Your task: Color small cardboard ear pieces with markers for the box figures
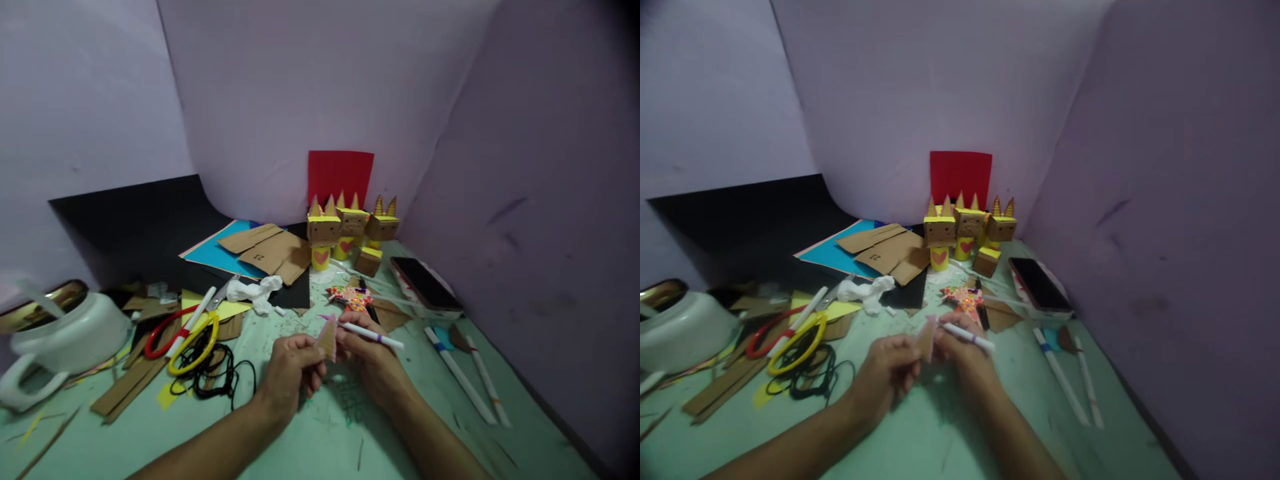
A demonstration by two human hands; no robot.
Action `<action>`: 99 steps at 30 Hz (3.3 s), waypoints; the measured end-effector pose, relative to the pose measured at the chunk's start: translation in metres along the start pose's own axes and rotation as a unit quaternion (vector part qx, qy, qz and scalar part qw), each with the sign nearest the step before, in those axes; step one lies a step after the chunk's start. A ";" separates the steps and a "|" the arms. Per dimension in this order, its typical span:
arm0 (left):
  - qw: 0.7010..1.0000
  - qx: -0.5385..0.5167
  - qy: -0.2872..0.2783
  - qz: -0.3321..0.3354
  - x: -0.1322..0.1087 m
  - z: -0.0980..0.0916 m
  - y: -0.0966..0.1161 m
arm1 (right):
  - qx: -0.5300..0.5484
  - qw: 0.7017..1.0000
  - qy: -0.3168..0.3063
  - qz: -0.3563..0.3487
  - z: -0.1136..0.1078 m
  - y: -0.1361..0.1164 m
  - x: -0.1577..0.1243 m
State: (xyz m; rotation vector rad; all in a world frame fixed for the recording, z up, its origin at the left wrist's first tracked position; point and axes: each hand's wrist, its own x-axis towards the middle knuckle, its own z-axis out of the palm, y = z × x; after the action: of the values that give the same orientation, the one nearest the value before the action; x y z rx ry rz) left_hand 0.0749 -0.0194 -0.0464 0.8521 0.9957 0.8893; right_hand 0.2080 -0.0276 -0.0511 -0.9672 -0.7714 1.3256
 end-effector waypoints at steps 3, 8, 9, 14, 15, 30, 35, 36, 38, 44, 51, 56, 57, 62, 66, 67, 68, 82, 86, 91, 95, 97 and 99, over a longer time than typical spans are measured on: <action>1.000 0.010 -0.010 0.000 0.001 -0.002 -0.002 | 0.003 1.000 -0.001 0.001 0.001 -0.001 -0.001; 0.999 0.032 -0.024 -0.009 0.000 -0.002 0.000 | 0.011 1.000 0.001 -0.006 0.003 -0.003 -0.002; 0.999 0.036 -0.020 -0.008 -0.001 -0.002 0.001 | 0.010 1.000 0.001 -0.008 0.003 -0.004 -0.002; 0.999 0.051 -0.014 0.001 -0.001 0.000 0.003 | -0.011 0.997 0.057 -0.049 -0.004 -0.014 -0.003; 0.998 0.054 -0.013 0.002 -0.001 0.000 0.003 | -0.019 0.993 0.084 -0.075 -0.007 -0.016 -0.003; 0.991 0.131 0.006 -0.016 -0.003 0.003 0.000 | -0.232 0.926 0.095 -0.282 -0.007 -0.006 -0.020; 0.987 0.155 0.014 -0.024 -0.002 0.004 -0.001 | -0.266 0.918 0.038 -0.292 -0.010 -0.004 -0.021; 0.987 0.159 0.014 -0.024 -0.002 0.004 -0.001 | -0.267 0.918 0.027 -0.290 -0.010 -0.004 -0.021; 0.986 0.163 0.012 -0.022 -0.003 0.004 0.000 | -0.264 0.920 0.014 -0.289 -0.011 -0.003 -0.021; 0.986 0.163 0.008 -0.014 -0.006 0.004 0.002 | -0.246 0.923 0.011 -0.295 -0.011 0.002 -0.020; 0.985 0.174 -0.001 -0.013 -0.007 0.003 0.001 | -0.238 0.929 0.001 -0.283 -0.008 0.000 -0.021; 0.985 0.173 -0.001 -0.009 -0.005 0.002 0.001 | -0.227 0.936 0.022 -0.269 -0.006 -0.002 -0.021; 0.985 0.173 -0.001 -0.008 -0.005 0.002 0.000 | -0.231 0.934 0.030 -0.271 -0.006 -0.002 -0.021; 0.985 0.173 -0.010 -0.007 -0.005 0.000 -0.003 | -0.242 0.924 0.067 -0.287 -0.007 -0.004 -0.019; 0.984 0.176 -0.009 -0.015 -0.006 0.000 -0.003 | -0.242 0.922 0.096 -0.288 -0.009 -0.004 -0.016; 0.984 0.177 -0.010 -0.015 -0.006 0.000 -0.002 | -0.241 0.920 0.103 -0.290 -0.009 -0.004 -0.015; 0.984 0.178 -0.012 -0.015 -0.006 0.000 -0.002 | -0.239 0.919 0.110 -0.294 -0.010 -0.003 -0.014; 0.986 0.168 -0.011 -0.015 -0.004 0.000 -0.003 | -0.255 0.910 0.058 -0.321 -0.009 -0.005 -0.020; 0.986 0.168 -0.012 -0.016 -0.005 0.000 -0.002 | -0.247 0.920 0.016 -0.306 -0.009 -0.003 -0.020; 0.984 0.174 -0.014 -0.020 -0.006 0.000 -0.001 | -0.247 0.915 0.069 -0.310 -0.011 -0.003 -0.017; 0.984 0.178 -0.012 -0.012 -0.005 0.000 -0.002 | -0.242 0.912 0.111 -0.312 -0.012 -0.005 -0.013; 0.984 0.176 -0.013 -0.006 -0.005 0.000 -0.002 | -0.233 0.912 0.127 -0.314 -0.012 -0.006 -0.011; 0.985 0.172 -0.013 -0.003 -0.006 0.001 0.000 | -0.218 0.912 0.139 -0.320 -0.013 -0.007 -0.011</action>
State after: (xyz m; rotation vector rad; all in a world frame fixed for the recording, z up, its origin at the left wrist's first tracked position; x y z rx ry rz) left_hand 0.0742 -0.0249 -0.0447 1.1478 1.1458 0.7078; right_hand 0.2211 -0.0398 -0.0492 -1.0913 -1.0677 0.4377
